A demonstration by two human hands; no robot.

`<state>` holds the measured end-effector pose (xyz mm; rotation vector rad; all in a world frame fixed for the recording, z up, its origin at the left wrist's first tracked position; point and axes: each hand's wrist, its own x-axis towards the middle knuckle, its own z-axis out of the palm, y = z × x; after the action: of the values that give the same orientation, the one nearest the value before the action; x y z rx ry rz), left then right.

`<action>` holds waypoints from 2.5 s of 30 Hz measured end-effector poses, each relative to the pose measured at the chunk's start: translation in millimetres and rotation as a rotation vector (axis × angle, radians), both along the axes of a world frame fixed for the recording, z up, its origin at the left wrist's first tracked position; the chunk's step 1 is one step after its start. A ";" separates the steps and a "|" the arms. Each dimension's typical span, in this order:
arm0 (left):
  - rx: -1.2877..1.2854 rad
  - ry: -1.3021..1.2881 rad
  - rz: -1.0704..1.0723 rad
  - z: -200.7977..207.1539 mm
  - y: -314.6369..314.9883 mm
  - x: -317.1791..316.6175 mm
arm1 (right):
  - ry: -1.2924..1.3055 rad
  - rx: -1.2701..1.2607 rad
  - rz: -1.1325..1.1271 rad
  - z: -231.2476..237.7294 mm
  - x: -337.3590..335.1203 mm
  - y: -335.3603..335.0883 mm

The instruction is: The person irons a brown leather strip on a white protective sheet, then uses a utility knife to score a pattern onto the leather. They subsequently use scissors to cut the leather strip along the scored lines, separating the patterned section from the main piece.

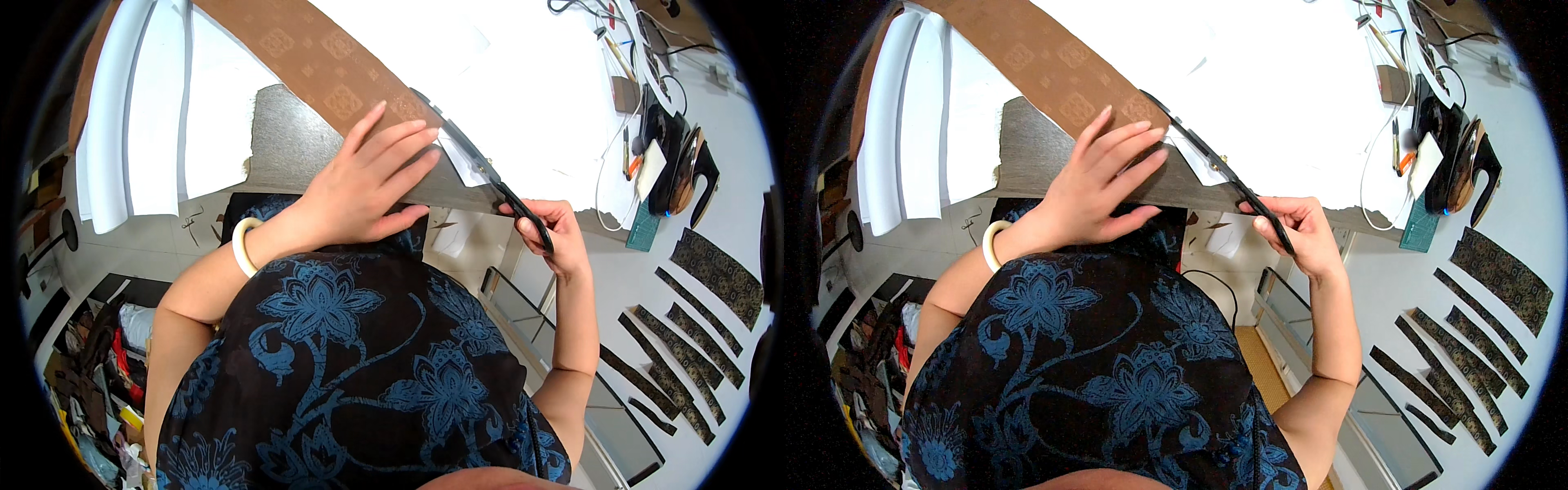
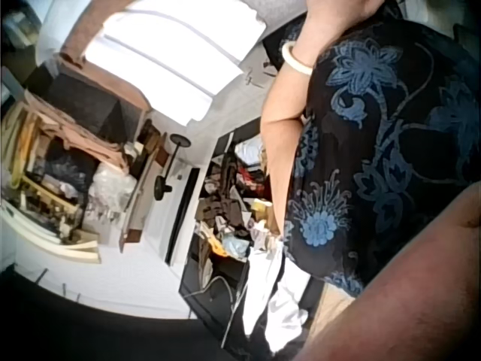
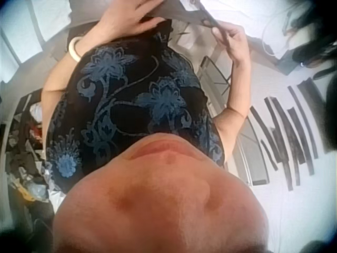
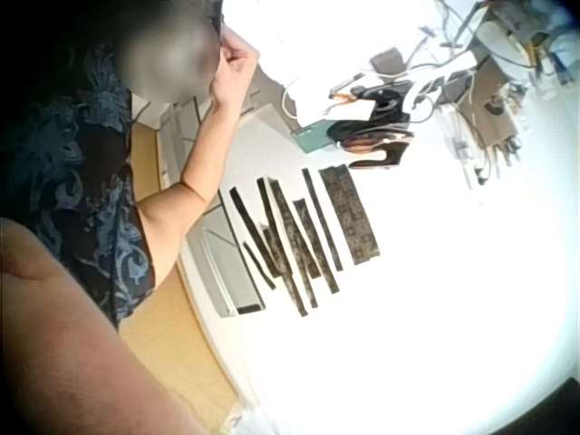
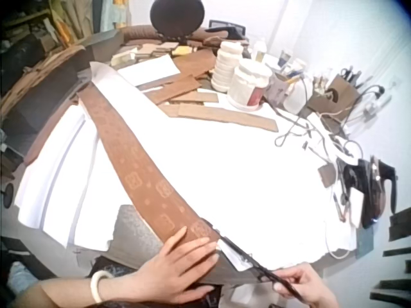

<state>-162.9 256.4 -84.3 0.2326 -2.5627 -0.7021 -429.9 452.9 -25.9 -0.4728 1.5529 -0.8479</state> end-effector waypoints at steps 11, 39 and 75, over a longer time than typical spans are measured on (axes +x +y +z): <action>1.349 0.408 0.492 19.2 -2.0 32.3 | -0.103 -0.139 -0.014 29.1 -8.6 2.3; 1.456 0.377 0.329 4.9 10.8 -8.4 | -0.168 -0.089 -0.089 6.8 12.6 6.6; 1.531 0.358 0.305 9.1 13.3 -7.8 | -0.170 -0.099 -0.097 7.7 22.7 3.0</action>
<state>-170.6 269.7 -75.2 0.8185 -1.1344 -2.1355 -407.3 455.9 -18.2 -0.3883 1.3907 -1.0171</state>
